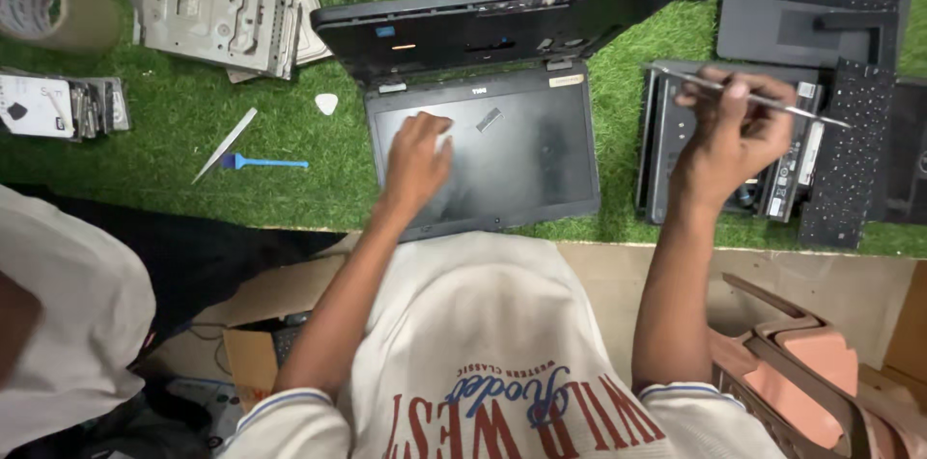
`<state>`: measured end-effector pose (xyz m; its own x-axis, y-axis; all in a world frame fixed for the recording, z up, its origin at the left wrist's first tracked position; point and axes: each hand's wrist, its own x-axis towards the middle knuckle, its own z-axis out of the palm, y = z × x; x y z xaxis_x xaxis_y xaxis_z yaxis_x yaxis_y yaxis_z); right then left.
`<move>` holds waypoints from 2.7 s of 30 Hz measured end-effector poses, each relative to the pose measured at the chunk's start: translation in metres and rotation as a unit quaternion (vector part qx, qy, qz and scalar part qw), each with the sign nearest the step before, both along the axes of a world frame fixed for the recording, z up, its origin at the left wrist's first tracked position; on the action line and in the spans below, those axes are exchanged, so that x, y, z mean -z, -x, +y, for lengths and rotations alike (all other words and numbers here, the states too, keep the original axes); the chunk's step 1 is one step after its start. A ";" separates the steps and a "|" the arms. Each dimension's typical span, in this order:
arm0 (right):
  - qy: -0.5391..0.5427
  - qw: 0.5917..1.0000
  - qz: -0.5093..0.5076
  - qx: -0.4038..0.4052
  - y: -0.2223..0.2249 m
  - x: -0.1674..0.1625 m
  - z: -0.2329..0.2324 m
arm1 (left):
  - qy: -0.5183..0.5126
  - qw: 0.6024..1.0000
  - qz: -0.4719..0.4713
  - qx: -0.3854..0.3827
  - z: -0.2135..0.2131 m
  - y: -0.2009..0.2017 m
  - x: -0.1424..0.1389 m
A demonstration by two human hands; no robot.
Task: The person pries open the bottom cover of a laptop chassis using a metal spudger, working the tool along the seam around the edges. They rotate and reposition the laptop shell on the bench and continue prying along the side to release the cover.
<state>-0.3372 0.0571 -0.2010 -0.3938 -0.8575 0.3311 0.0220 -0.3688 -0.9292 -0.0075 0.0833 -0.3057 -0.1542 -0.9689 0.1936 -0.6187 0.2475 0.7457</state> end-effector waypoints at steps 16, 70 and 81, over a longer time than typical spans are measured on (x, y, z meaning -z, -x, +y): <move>-0.075 0.997 -0.012 0.030 -0.010 0.025 0.037 | -0.005 0.999 0.033 0.001 -0.016 0.040 0.003; -0.106 0.994 0.022 -0.005 0.001 0.035 0.035 | 0.395 0.897 -0.195 -0.044 -0.105 0.022 -0.073; -0.113 0.993 0.021 -0.002 0.003 0.034 0.035 | 0.402 0.898 -0.170 -0.063 -0.108 0.025 -0.074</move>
<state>-0.3397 0.0924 -0.2353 -0.3797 -0.9134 0.1465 -0.0178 -0.1511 -0.9884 -0.0322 -0.0247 -0.2317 -0.2365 -0.5515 0.8000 -0.8372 0.5336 0.1203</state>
